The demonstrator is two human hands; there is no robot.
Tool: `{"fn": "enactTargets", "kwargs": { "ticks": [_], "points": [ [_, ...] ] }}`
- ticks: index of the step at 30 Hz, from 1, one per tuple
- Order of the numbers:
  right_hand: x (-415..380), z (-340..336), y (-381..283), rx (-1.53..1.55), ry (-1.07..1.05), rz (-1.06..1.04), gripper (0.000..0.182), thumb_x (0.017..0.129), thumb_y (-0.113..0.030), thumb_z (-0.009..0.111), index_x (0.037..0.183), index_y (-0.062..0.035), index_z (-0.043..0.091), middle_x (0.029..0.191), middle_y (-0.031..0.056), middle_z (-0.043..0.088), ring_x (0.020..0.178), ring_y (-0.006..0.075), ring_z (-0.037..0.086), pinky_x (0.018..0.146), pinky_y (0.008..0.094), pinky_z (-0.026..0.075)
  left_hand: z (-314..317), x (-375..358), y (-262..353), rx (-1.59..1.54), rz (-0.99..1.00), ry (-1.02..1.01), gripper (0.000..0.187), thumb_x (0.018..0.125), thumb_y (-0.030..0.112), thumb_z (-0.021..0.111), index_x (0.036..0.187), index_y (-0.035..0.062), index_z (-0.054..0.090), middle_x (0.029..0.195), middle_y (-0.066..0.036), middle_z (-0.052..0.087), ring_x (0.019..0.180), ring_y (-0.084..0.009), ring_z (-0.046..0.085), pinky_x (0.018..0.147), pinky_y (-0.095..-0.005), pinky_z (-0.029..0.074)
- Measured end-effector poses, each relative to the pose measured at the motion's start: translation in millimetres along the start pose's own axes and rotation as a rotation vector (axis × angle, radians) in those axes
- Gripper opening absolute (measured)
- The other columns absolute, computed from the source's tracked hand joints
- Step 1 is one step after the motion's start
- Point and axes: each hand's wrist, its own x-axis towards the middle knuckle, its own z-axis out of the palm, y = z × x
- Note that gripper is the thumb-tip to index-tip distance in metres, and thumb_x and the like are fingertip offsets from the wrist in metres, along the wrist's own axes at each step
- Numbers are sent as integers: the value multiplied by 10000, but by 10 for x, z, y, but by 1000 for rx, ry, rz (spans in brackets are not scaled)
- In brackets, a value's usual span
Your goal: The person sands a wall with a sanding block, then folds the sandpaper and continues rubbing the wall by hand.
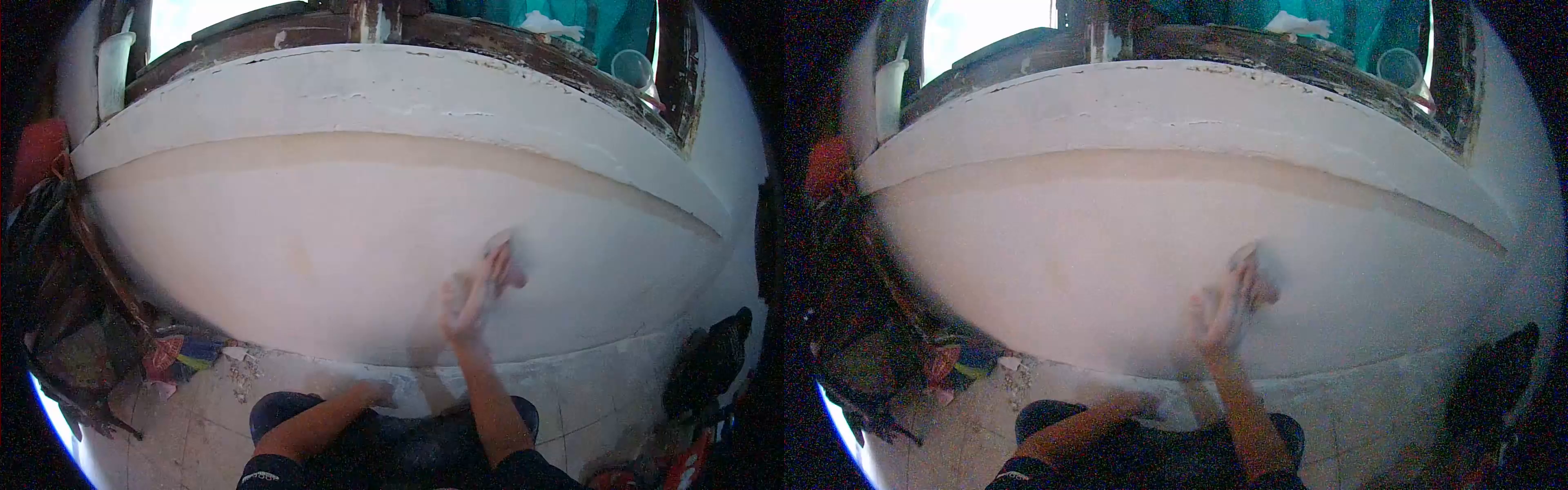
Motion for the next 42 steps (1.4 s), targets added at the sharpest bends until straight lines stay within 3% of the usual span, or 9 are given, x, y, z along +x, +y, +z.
{"fn": "enactTargets", "kwargs": {
  "ticks": [4, 7, 12, 15, 17, 25, 31, 38, 42],
  "points": [
    [-960, 498, 107, -91, -273, 49, 973, 918, -416, 703, 1575, 120, 224, 1612, 380, 251, 1504, 563, 222, 1216, 648, 151, -379, -264, 241, -192, -117, -280, 713, 911, 662, 628, 1168, 5, 730, 1238, -190, 709, 1154, -360, 664, 998, -498, 522],
    [-522, 377, -10, -144, -114, 11, 969, 913, -377, 710, 1577, 120, 209, 1615, 375, 249, 1500, 570, 221, 1218, 652, 142, -193, -353, 182, -49, -38, 62, 720, 913, 650, 632, 1252, 20, 700, 1318, -187, 675, 1215, -347, 639, 1017, -487, 516],
    [318, -80, -168, -169, 126, -66, 927, 920, -336, 690, 1570, 128, 220, 1613, 373, 257, 1492, 573, 235, 1203, 682, 140, -245, -319, 167, -64, -83, 10, 737, 899, 643, 647, 1309, 31, 673, 1381, -175, 645, 1253, -356, 615, 1051, -483, 495],
    [-492, 326, 14, 64, -69, 19, 963, 962, -477, 617, 1591, 110, 184, 1627, 387, 184, 1542, 527, 119, 1223, 653, 62, -139, -10, 77, -5, -19, 54, 735, 885, 642, 663, 1300, 35, 683, 1358, -171, 662, 1238, -359, 625, 1047, -483, 498],
    [-1008, 556, 119, -281, -187, -266, 957, 960, -462, 622, 1590, 111, 186, 1627, 404, 155, 1546, 522, 112, 1225, 650, 50, -71, 51, 94, -33, -32, 27, 745, 869, 648, 678, 1288, 33, 691, 1334, -174, 675, 1224, -359, 634, 1037, -486, 507],
    [288, -33, -119, -91, 100, -8, 973, 966, -459, 611, 1603, 102, 133, 1659, 360, 124, 1555, 519, 61, 1235, 633, 39, -85, -130, 91, -67, -64, -32, 744, 862, 659, 679, 1257, 28, 706, 1303, -178, 691, 1206, -363, 645, 1024, -500, 515],
    [-903, 521, 127, -7, -264, 112, 986, 966, -473, 609, 1610, 90, 118, 1671, 345, 100, 1559, 512, 39, 1235, 636, 15, -114, -248, 154, -84, -80, -43, 736, 871, 663, 665, 1240, 27, 712, 1296, -180, 694, 1202, -367, 647, 1021, -511, 515],
    [445, -152, -60, -14, 56, -26, 998, 955, -479, 620, 1617, 74, 117, 1668, 348, 111, 1551, 530, 52, 1227, 650, 13, -122, -247, 108, -116, -83, 5, 730, 881, 667, 650, 1222, 25, 719, 1290, -181, 696, 1198, -370, 649, 1019, -522, 515],
    [-174, 174, 94, 1, 25, -20, 1000, 945, -470, 625, 1618, 72, 123, 1673, 333, 124, 1565, 492, 60, 1243, 611, 20, -67, -169, 91, -56, -62, -101, 708, 891, 658, 642, 1199, 26, 728, 1291, -182, 692, 1194, -371, 648, 1017, -521, 515]
  ]
}}
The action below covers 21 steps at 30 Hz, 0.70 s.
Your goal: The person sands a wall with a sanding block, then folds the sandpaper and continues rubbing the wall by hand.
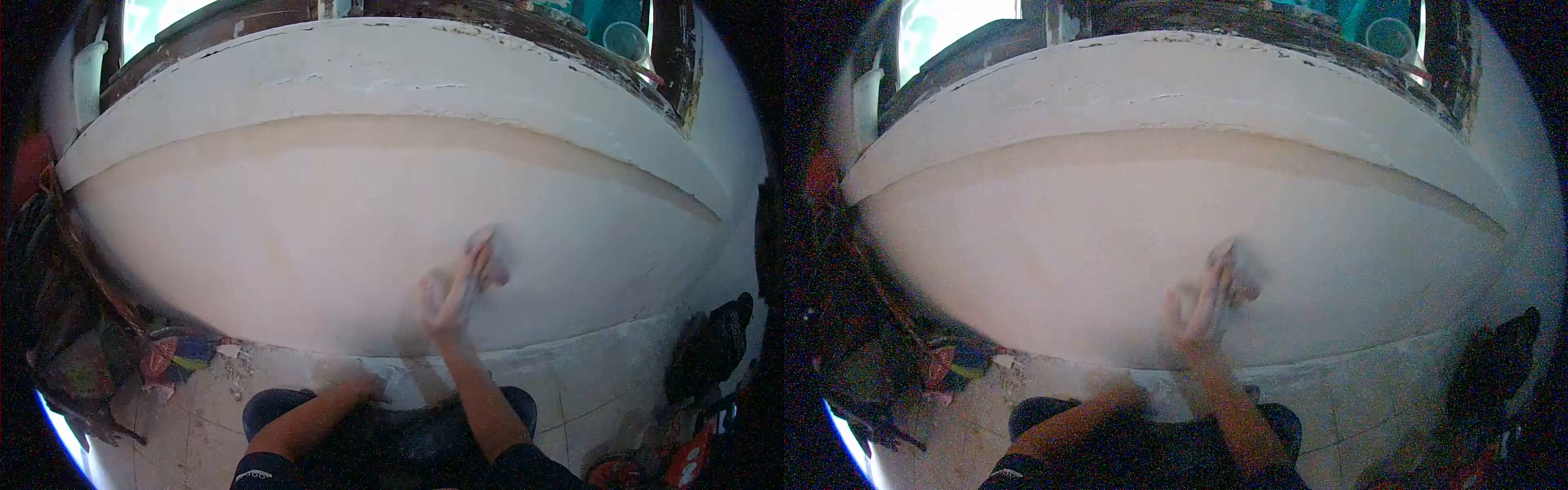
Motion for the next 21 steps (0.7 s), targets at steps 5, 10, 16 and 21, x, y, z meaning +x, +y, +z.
{"fn": "enactTargets", "kwargs": {
  "ticks": [5, 10, 16, 21],
  "points": [
    [47, -67, -33, 19, -44, 33, 947, 953, -443, 622, 1612, 72, 176, 1674, 312, 163, 1569, 475, 78, 1245, 608, 41, -61, -245, 68, -42, -3, 36, 706, 891, 657, 642, 1196, 26, 728, 1289, -183, 693, 1193, -371, 648, 1016, -521, 515],
    [626, -424, -5, -9, 90, -60, 906, 977, -428, 602, 1612, 65, 183, 1674, 304, 172, 1571, 466, 74, 1247, 606, 41, -26, -121, 44, -29, -5, 11, 704, 890, 657, 643, 1192, 26, 729, 1287, -184, 693, 1192, -371, 648, 1015, -520, 516],
    [-425, 171, 196, -10, 5, 14, 866, 941, -416, 647, 1564, 79, 303, 1633, 356, 236, 1530, 522, 194, 1222, 638, 99, -77, -263, 105, -35, 1, 23, 702, 890, 656, 643, 1188, 26, 730, 1285, -186, 693, 1191, -372, 649, 1014, -519, 516],
    [617, -311, 6, -71, 126, -13, 894, 913, -398, 679, 1567, 80, 298, 1609, 351, 285, 1497, 526, 257, 1215, 650, 115, -65, -231, 87, -50, -1, 35, 701, 890, 656, 644, 1185, 26, 731, 1283, -187, 693, 1190, -372, 649, 1014, -518, 516]
  ]
}}
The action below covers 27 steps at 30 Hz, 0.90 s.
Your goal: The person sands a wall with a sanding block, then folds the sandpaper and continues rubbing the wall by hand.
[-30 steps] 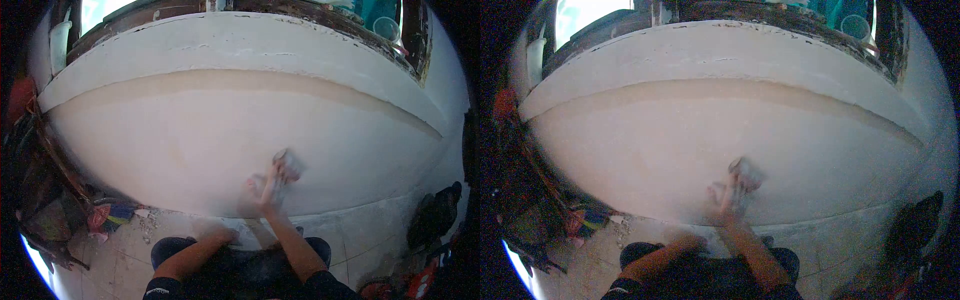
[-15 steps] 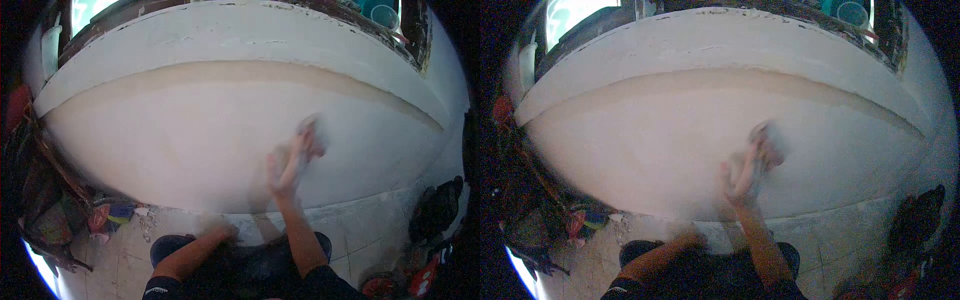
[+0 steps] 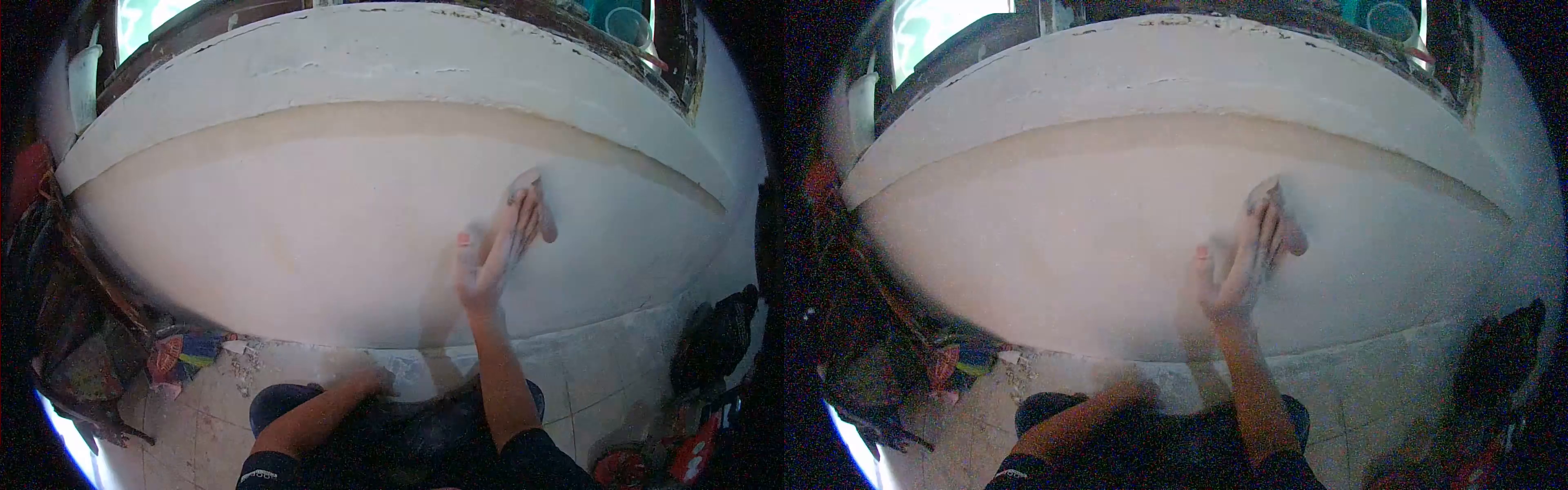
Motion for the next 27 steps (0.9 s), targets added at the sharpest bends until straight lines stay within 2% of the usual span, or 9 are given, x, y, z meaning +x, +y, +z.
{"fn": "enactTargets", "kwargs": {
  "ticks": [4, 8, 10, 13, 16, 19, 21, 24, 27],
  "points": [
    [-388, 146, 108, 20, 15, 8, 903, 915, -407, 670, 1566, 90, 290, 1592, 352, 310, 1485, 530, 274, 1216, 646, 118, 10, 40, -30, 5, -5, -8, 699, 890, 656, 644, 1182, 27, 731, 1281, -188, 693, 1189, -372, 649, 1013, -518, 517],
    [-1216, 356, 211, 27, -201, 85, 904, 929, -415, 647, 1575, 91, 267, 1600, 354, 296, 1492, 535, 257, 1219, 644, 103, -62, -63, 73, 4, -6, 1, 698, 890, 655, 644, 1180, 27, 732, 1279, -189, 693, 1188, -372, 649, 1013, -517, 517],
    [-1121, 386, 210, 6, -257, 99, 904, 935, -420, 634, 1577, 93, 257, 1603, 354, 291, 1495, 537, 249, 1221, 643, 91, -182, -250, 131, 6, -2, 18, 697, 890, 655, 644, 1178, 27, 732, 1278, -190, 693, 1187, -372, 649, 1012, -517, 517],
    [-302, 40, 6, 20, -132, 50, 925, 935, -456, 634, 1575, 96, 258, 1601, 362, 290, 1491, 547, 247, 1218, 645, 95, -64, -125, 54, -10, 7, 32, 690, 892, 649, 645, 1174, 26, 733, 1268, -193, 696, 1183, -371, 652, 1007, -515, 519],
    [-80, -30, -5, -38, -31, -8, 963, 954, -497, 585, 1603, 87, 177, 1664, 322, 182, 1539, 531, 127, 1220, 662, 81, -76, -74, 42, 2, 9, 23, 683, 894, 644, 647, 1169, 25, 734, 1258, -197, 699, 1178, -370, 654, 1001, -514, 521],
    [-819, 304, 164, 21, -42, 53, 976, 959, -535, 564, 1612, 72, 164, 1673, 319, 152, 1549, 518, 99, 1224, 657, 62, -47, -31, 29, 6, 14, 23, 676, 896, 638, 648, 1165, 24, 735, 1248, -200, 702, 1173, -369, 656, 996, -513, 523],
    [-1422, 551, 321, -52, -201, 63, 987, 964, -561, 550, 1627, 44, 140, 1690, 303, 98, 1567, 489, 38, 1229, 645, 7, -84, -68, 61, 4, 23, 31, 672, 897, 634, 649, 1162, 23, 736, 1242, -203, 704, 1170, -369, 658, 992, -512, 525],
    [-802, 222, -38, -16, -248, 133, 999, 964, -570, 553, 1636, 29, 119, 1687, 318, 72, 1567, 489, 22, 1229, 645, 1, -110, -89, 25, -6, 30, 42, 665, 899, 629, 650, 1157, 22, 737, 1231, -207, 707, 1165, -368, 660, 987, -510, 527],
    [-163, -22, -87, 33, -113, 42, 1006, 960, -558, 569, 1638, 26, 108, 1677, 343, 66, 1562, 505, 18, 1229, 647, 11, 28, -24, -29, -3, 73, 72, 660, 902, 625, 651, 1166, 26, 737, 1232, -205, 708, 1162, -365, 661, 982, -512, 525]
  ]
}}
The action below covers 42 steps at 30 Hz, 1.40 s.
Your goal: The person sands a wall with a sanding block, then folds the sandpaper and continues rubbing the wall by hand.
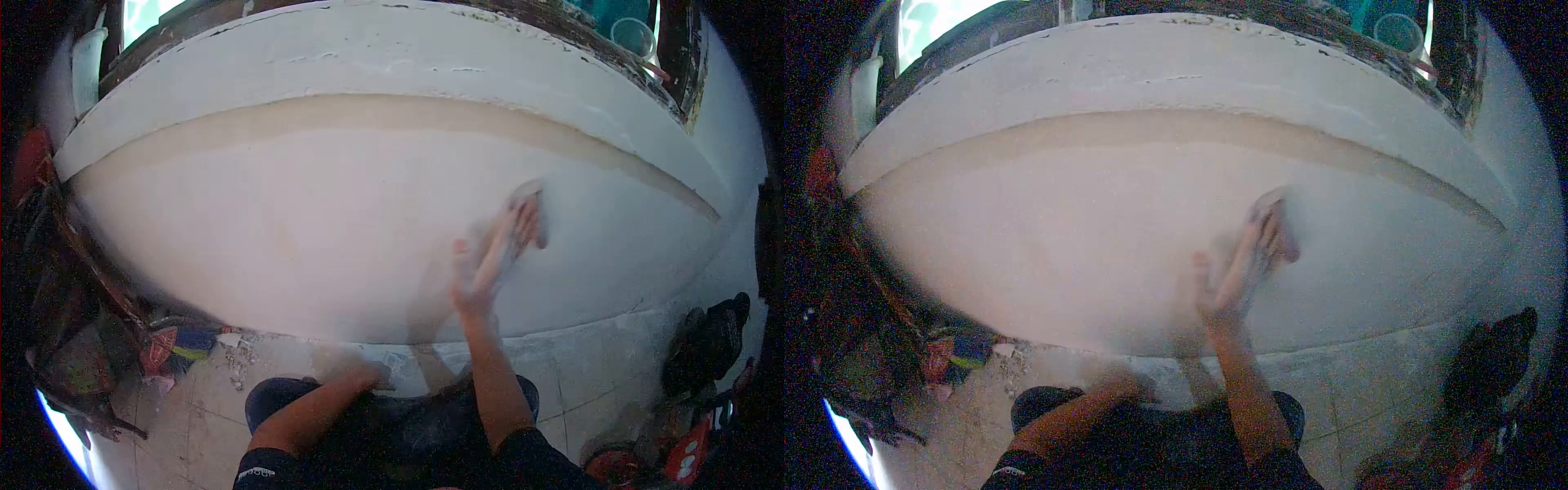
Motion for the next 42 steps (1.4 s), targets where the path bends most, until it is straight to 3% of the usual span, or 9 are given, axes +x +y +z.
{"fn": "enactTargets", "kwargs": {
  "ticks": [9, 16, 21, 26, 33, 35, 36, 38, 42],
  "points": [
    [-921, 476, 145, -64, -142, 51, 1048, 962, -545, 573, 1633, 38, 18, 1672, 354, 57, 1556, 518, 37, 1216, 676, 34, 84, 216, 35, 15, -92, -49, 615, 899, 586, 682, 1194, 50, 740, 1236, -188, 715, 1152, -381, 666, 996, -516, 518],
    [264, -103, -43, -142, 52, -40, 1026, 967, -541, 566, 1638, 27, 36, 1681, 337, 44, 1555, 524, 18, 1216, 671, 12, 83, 244, -89, 12, -3, 147, 619, 885, 577, 701, 1208, 49, 723, 1279, -186, 694, 1188, -391, 647, 1025, -524, 503],
    [-1026, 592, 312, -34, -113, 38, 1076, 924, -571, 614, 1627, 55, 94, 1676, 346, 58, 1553, 530, 22, 1218, 666, 15, -117, 8, 53, -43, -28, 55, 637, 887, 591, 695, 1229, 54, 709, 1309, -186, 679, 1226, -379, 627, 1040, -522, 490],
    [-504, 293, -46, 24, -99, 39, 1075, 881, -508, 699, 1588, 111, 176, 1607, 417, 196, 1518, 582, 116, 1196, 706, 43, -162, -118, 144, -40, -64, -11, 645, 896, 606, 673, 1233, 57, 712, 1310, -179, 680, 1247, -370, 618, 1050, -518, 484],
    [-472, 375, 84, -46, -9, 42, 1046, 933, -521, 635, 1601, 101, 125, 1665, 355, 111, 1562, 504, 45, 1231, 638, 36, -214, -11, 105, 2, -51, -52, 645, 900, 609, 653, 1228, 58, 722, 1289, -185, 688, 1206, -373, 640, 1029, -517, 498],
    [-1039, 852, 309, -1287, -667, 193, 990, 963, -482, 598, 1608, 94, 116, 1669, 351, 100, 1566, 493, 50, 1236, 626, 30, -163, -44, 145, -17, -47, -44, 632, 897, 600, 660, 1211, 56, 730, 1281, -187, 692, 1205, -369, 644, 1028, -515, 501],
    [-1008, 757, 229, -1284, -672, 199, 990, 963, -482, 598, 1608, 94, 116, 1669, 351, 100, 1566, 493, 50, 1236, 626, 30, -65, 11, 109, -18, -47, 34, 620, 893, 591, 667, 1190, 51, 737, 1258, -188, 701, 1195, -365, 650, 1020, -515, 506],
    [-871, 485, 44, -38, -135, 90, 991, 963, -476, 590, 1612, 91, 99, 1666, 357, 97, 1557, 521, 37, 1236, 625, 13, -5, 111, -51, -14, -61, 113, 608, 890, 582, 674, 1169, 47, 744, 1235, -189, 711, 1185, -360, 656, 1013, -515, 512],
    [-108, 116, -30, 12, -15, -25, 1018, 943, -491, 600, 1611, 93, 100, 1661, 368, 95, 1539, 565, 27, 1225, 647, 8, -61, 47, 16, -24, -7, 72, 637, 884, 605, 681, 1153, 31, 744, 1231, -184, 716, 1181, -357, 659, 1005, -516, 518]
  ]
}}
